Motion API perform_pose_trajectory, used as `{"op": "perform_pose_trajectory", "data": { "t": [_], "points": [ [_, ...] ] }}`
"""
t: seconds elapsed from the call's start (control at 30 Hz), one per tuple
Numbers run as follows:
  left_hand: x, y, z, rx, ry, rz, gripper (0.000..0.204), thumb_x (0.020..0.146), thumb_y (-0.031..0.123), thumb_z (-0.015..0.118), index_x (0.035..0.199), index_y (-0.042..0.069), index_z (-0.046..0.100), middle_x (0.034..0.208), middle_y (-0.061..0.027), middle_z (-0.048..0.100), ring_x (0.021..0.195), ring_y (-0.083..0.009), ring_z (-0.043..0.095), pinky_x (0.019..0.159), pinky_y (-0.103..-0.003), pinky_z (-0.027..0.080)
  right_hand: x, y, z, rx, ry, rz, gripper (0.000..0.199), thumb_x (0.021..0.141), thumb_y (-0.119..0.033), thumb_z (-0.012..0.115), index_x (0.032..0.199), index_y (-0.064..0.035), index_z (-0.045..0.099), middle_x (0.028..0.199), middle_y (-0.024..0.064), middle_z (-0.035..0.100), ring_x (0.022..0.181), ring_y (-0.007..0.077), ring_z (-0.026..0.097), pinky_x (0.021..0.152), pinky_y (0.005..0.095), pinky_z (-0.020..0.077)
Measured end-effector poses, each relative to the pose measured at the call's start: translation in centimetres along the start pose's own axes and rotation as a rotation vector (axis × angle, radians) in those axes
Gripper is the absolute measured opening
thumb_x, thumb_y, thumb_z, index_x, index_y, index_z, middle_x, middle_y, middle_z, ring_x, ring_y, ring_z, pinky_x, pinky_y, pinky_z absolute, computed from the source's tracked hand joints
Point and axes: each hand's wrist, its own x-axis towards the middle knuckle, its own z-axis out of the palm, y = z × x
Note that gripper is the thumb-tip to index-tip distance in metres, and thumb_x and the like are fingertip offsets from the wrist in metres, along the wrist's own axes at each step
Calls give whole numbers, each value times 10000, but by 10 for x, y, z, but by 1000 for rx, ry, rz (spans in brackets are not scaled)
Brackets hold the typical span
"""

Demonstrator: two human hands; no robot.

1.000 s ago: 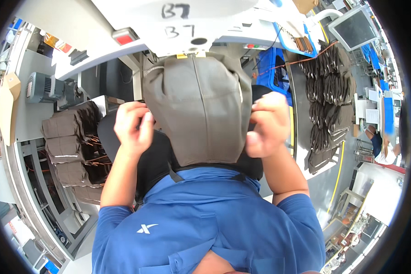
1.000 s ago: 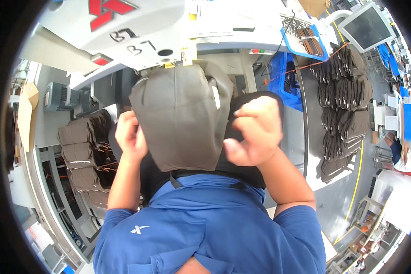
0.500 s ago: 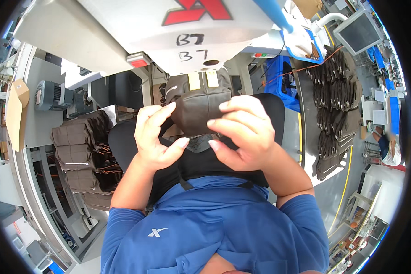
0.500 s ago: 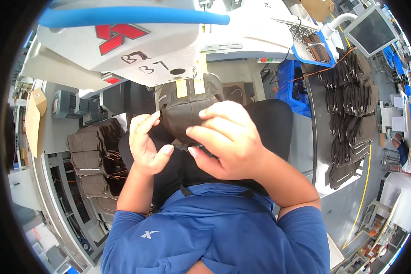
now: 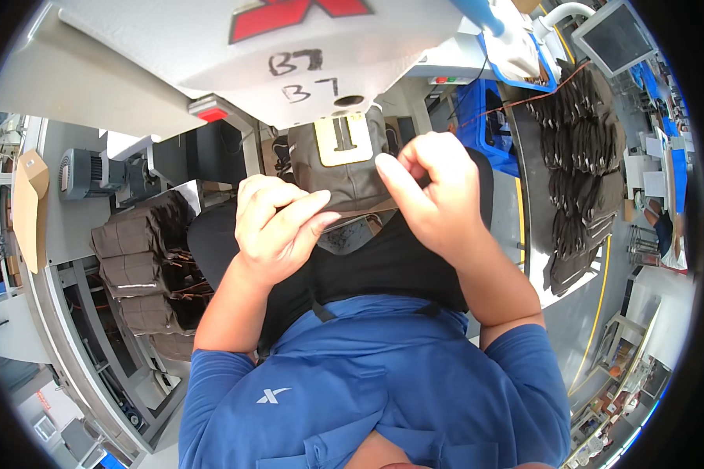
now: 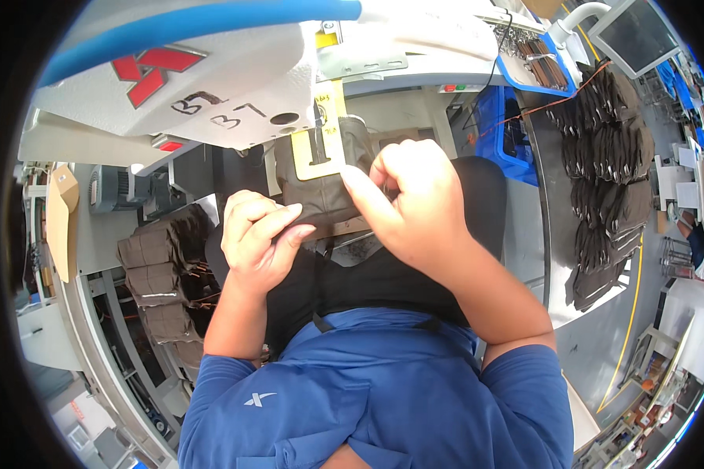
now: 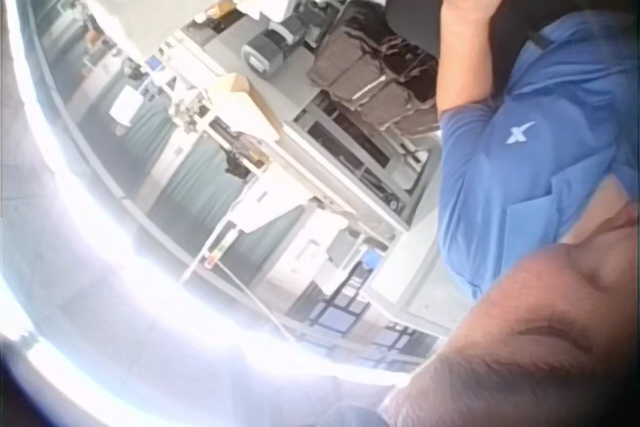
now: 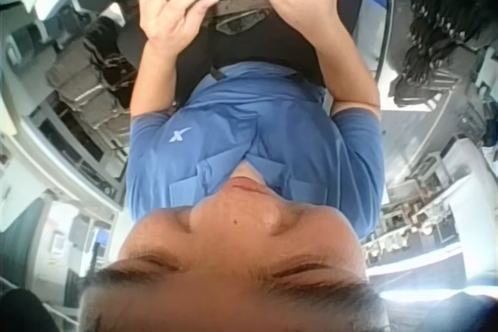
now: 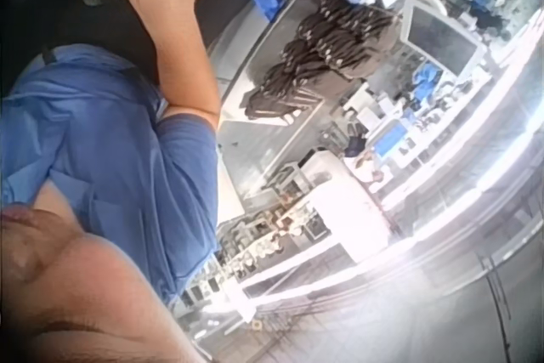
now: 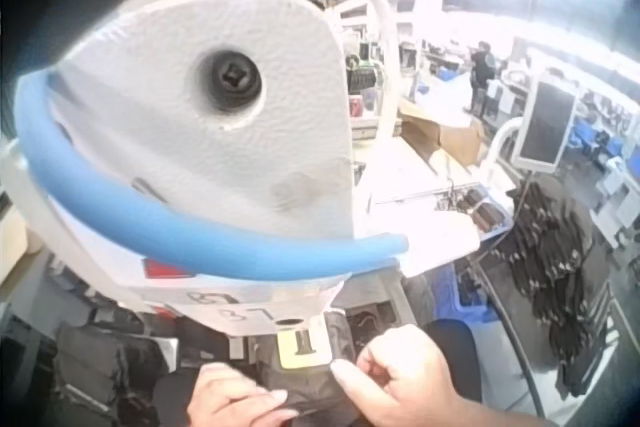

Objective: Using a sewing machine to assemble leather components into bags or cases.

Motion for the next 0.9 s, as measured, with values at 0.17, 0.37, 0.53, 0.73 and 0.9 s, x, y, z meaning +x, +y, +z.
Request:
{"op": "perform_pose_trajectory", "data": {
  "t": [0.17,0.37,0.53,0.73,0.9],
  "points": [
    [6,2,0,1,-26,98,261,698,141,861,917,70,738,822,-17,613,775,-223,581,737,-369,454,-2,3,5,231,-148,218,316,890,-178,732,677,-32,550,631,74,506,629,218,477,612,351,408],
    [10,2,-3,-47,-21,84,252,683,134,855,897,85,730,815,0,614,774,-210,598,728,-368,437,3,3,-3,504,-281,386,324,909,-135,689,680,2,505,639,79,474,633,178,439,606,340,384],
    [6,-1,-2,-59,-28,79,183,731,127,840,860,84,718,817,-16,615,770,-226,599,738,-367,451,1,9,2,527,-214,331,320,914,-122,675,671,-7,502,626,46,450,615,129,410,568,328,358],
    [-7,-83,24,-801,48,-679,281,996,321,603,1048,45,620,986,-36,571,939,-162,521,896,-322,426,-2,9,5,531,-256,394,364,935,-161,690,659,-17,501,604,-3,435,597,77,371,541,296,340],
    [14,-116,27,-1252,-352,-790,621,827,349,806,1310,17,602,1228,-59,638,1140,-163,566,983,-310,417,5,7,1,447,-300,473,376,944,-178,690,657,-22,505,604,-11,441,600,59,370,530,276,329]
  ]
}}
